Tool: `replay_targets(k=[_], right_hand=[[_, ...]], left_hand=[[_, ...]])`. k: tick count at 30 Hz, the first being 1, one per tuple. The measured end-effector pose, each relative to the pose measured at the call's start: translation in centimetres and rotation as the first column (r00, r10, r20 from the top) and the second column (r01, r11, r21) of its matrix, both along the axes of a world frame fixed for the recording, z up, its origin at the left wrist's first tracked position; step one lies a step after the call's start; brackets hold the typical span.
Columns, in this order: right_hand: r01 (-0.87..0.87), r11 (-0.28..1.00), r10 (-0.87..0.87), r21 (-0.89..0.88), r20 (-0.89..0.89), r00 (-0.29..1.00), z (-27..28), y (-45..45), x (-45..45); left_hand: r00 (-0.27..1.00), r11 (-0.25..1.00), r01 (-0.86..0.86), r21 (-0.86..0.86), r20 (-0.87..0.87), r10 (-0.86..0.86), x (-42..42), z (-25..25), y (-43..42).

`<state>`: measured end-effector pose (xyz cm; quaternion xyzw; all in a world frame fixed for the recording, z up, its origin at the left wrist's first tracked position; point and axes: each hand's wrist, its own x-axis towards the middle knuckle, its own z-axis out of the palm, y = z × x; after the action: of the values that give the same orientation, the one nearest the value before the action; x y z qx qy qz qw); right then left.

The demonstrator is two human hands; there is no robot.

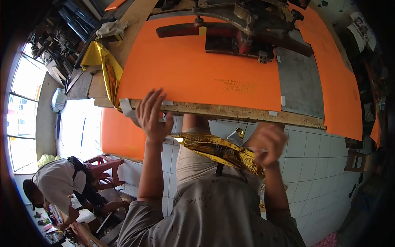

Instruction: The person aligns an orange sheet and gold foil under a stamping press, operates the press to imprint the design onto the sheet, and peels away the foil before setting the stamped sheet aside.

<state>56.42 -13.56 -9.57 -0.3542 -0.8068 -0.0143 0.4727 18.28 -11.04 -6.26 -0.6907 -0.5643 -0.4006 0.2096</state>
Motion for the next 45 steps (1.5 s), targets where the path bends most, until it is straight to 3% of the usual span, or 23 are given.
replay_targets(k=[2, 4, 5, 6, 8, 9, 11, 14, 16, 17, 19, 20, 22, 23, 25, 27, 31, 34, 36, 39, 41, 43, 45], right_hand=[[-0.149, 0.912, 0.193, -0.383, 0.078, 0.978, -1.7, -2.7, -2.3], [-0.046, 0.845, 0.162, -0.533, 0.173, 0.972, -5.6, -3.0, -4.2], [0.010, 0.802, 0.152, -0.598, 0.220, 0.964, -7.6, -2.9, -4.9], [0.045, 0.680, 0.152, -0.732, 0.200, 0.968, -9.4, -2.7, -5.2], [0.095, 0.373, 0.154, -0.923, 0.162, 0.975, -11.8, -1.9, -5.3], [0.132, 0.205, 0.172, -0.970, 0.169, 0.970, -11.4, -1.2, -5.4], [-0.003, 0.271, 0.294, -0.963, 0.080, 0.952, -11.1, -0.6, -4.4], [-0.105, 0.162, 0.306, -0.981, -0.051, 0.951, -6.4, -1.5, -2.6], [-0.201, 0.216, 0.277, -0.955, -0.137, 0.951, -2.7, -3.3, -0.3], [-0.206, 0.204, 0.249, -0.957, -0.153, 0.956, -0.3, -4.1, 0.9], [-0.207, 0.153, 0.168, -0.966, -0.181, 0.969, 4.3, -6.0, 3.9], [-0.208, 0.119, 0.119, -0.971, -0.194, 0.974, 5.9, -6.8, 5.7], [-0.211, 0.197, 0.057, -0.957, -0.204, 0.977, 7.2, -8.1, 9.7], [-0.213, 0.245, 0.038, -0.946, -0.210, 0.977, 8.1, -8.3, 11.3], [-0.211, 0.340, 0.005, -0.917, -0.222, 0.975, 9.8, -8.5, 13.9], [-0.138, 0.400, -0.081, -0.906, -0.185, 0.979, 10.6, -7.9, 15.5], [0.006, 0.456, -0.171, -0.890, -0.081, 0.982, 11.8, -5.4, 17.1], [-0.033, 0.474, 0.010, -0.880, -0.032, 0.999, 13.3, -5.4, 18.0], [-0.169, 0.444, 0.201, -0.880, -0.086, 0.976, 14.8, -6.4, 17.9], [-0.454, 0.279, 0.524, -0.846, -0.262, 0.811, 15.8, -8.7, 16.8], [-0.493, 0.125, 0.723, -0.861, -0.261, 0.640, 17.6, -9.0, 14.8], [-0.603, 0.032, 0.771, -0.797, -0.364, 0.522, 17.2, -9.9, 12.8], [-0.633, -0.048, 0.742, -0.773, -0.451, 0.496, 16.3, -10.5, 10.4]], left_hand=[[0.993, 0.990, -0.118, 0.078, 0.027, 0.116, -1.0, -0.6, -2.7], [0.917, 0.907, -0.390, 0.158, 0.152, 0.368, -1.9, -3.1, -5.5], [0.877, 0.891, -0.441, 0.112, 0.265, 0.401, -2.0, -4.2, -6.4], [0.822, 0.872, -0.485, 0.062, 0.373, 0.431, -2.1, -5.2, -7.2], [0.664, 0.920, -0.359, -0.158, 0.649, 0.371, -1.7, -6.7, -8.4], [0.544, 0.946, -0.192, -0.260, 0.775, 0.323, -2.2, -7.1, -8.9], [0.220, 0.927, 0.179, -0.330, 0.932, 0.289, -3.3, -7.4, -9.2], [0.292, 0.939, 0.145, -0.310, 0.921, 0.259, -3.6, -5.4, -10.0], [0.333, 0.966, 0.090, -0.244, 0.921, 0.202, -2.2, -1.8, -10.6], [0.434, 0.977, 0.067, -0.200, 0.888, 0.152, -1.5, -0.3, -11.1], [0.506, 0.977, 0.086, -0.194, 0.853, 0.125, 0.4, 2.8, -11.6], [0.521, 0.979, 0.158, -0.128, 0.853, 0.027, 1.2, 3.6, -11.3], [0.532, 0.956, 0.295, -0.003, 0.831, -0.162, 2.1, 4.4, -10.9], [0.593, 0.939, 0.336, -0.075, 0.791, -0.150, 2.0, 4.2, -10.6], [0.807, 0.946, 0.310, -0.094, 0.551, -0.210, 1.3, 4.0, -8.6], [0.880, 0.954, 0.283, -0.096, 0.420, -0.219, 0.7, 5.0, -6.5], [0.891, 0.965, 0.216, -0.148, 0.433, -0.134, -1.7, 6.7, -2.7], [0.964, 0.969, 0.167, -0.184, 0.239, -0.120, -4.9, 8.2, -1.7], [0.970, 0.970, 0.127, -0.207, 0.229, -0.079, -6.6, 8.5, -2.5], [0.962, 0.958, 0.104, -0.266, 0.270, -0.030, -8.1, 8.4, -4.2], [0.975, 0.945, 0.071, -0.320, 0.223, 0.003, -8.5, 8.3, -5.1], [0.989, 0.942, 0.062, -0.330, 0.149, -0.013, -8.4, 8.2, -5.1], [0.995, 0.951, 0.093, -0.294, 0.050, -0.081, -7.8, 8.3, -4.9]])
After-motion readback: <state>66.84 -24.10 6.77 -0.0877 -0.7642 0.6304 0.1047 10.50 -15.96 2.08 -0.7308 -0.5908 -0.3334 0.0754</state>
